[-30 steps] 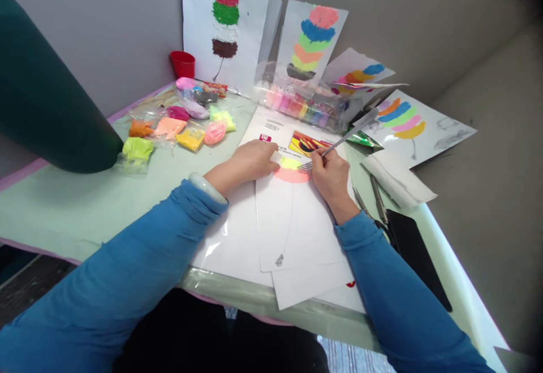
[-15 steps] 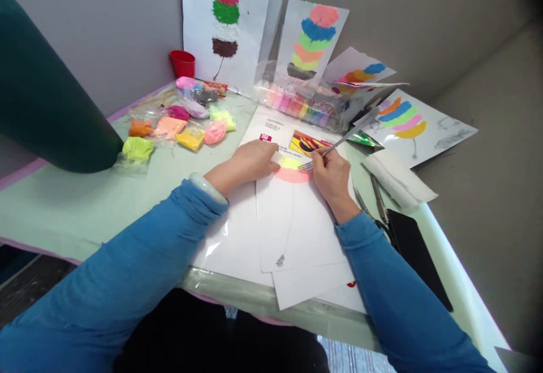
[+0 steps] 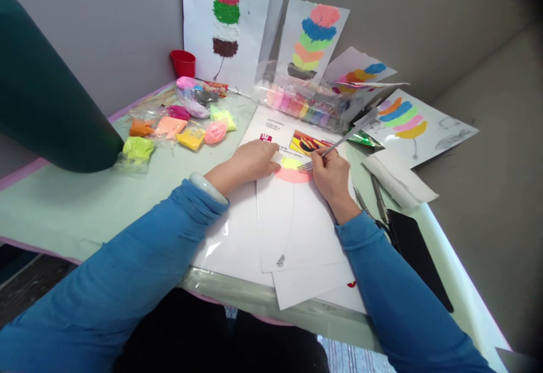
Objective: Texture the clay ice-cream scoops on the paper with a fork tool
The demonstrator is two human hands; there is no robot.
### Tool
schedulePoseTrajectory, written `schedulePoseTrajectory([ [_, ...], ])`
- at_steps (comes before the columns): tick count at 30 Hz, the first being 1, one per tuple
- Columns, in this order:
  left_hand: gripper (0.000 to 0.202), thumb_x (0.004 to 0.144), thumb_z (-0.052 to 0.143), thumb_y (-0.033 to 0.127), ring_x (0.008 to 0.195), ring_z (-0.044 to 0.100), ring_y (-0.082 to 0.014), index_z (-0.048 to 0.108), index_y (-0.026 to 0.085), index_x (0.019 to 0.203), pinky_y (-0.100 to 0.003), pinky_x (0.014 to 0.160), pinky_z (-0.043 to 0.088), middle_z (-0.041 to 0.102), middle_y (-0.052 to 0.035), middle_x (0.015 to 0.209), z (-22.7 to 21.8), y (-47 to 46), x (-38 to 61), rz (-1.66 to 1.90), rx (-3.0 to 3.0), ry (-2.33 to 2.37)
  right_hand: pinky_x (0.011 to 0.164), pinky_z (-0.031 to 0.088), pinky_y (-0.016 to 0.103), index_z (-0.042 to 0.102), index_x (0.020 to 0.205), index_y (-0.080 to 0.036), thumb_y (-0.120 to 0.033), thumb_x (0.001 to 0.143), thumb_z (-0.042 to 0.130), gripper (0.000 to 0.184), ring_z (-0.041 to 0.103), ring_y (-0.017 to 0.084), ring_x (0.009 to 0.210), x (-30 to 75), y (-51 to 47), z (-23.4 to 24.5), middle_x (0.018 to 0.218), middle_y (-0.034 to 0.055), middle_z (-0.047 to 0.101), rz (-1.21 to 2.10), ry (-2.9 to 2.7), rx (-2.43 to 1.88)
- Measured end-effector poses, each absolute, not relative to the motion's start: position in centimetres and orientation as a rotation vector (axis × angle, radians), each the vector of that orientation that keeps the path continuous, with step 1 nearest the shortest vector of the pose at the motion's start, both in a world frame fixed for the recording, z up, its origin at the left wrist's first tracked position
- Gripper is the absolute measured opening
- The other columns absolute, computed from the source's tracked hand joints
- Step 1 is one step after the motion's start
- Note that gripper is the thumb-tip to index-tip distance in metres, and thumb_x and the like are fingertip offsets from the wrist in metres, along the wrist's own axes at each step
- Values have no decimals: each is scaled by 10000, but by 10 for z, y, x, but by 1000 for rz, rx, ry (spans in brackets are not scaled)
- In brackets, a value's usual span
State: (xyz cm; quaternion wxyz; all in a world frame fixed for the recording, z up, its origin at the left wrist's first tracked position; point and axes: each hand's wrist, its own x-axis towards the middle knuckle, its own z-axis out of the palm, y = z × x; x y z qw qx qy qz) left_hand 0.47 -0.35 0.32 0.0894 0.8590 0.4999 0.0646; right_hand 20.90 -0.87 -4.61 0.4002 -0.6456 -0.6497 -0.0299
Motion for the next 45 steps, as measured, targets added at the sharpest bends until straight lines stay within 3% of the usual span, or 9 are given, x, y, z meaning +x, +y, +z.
schedulePoseTrajectory([
  [45, 374, 822, 458, 371, 984, 581, -256, 556, 138, 1098, -313, 757, 453, 630, -133, 1080, 6, -6, 5, 179, 2557, 1479, 601, 395, 319, 645, 829, -145, -328, 791, 444, 275, 538, 187, 581, 212, -7, -48, 668, 61, 640, -73, -1625, -1697],
])
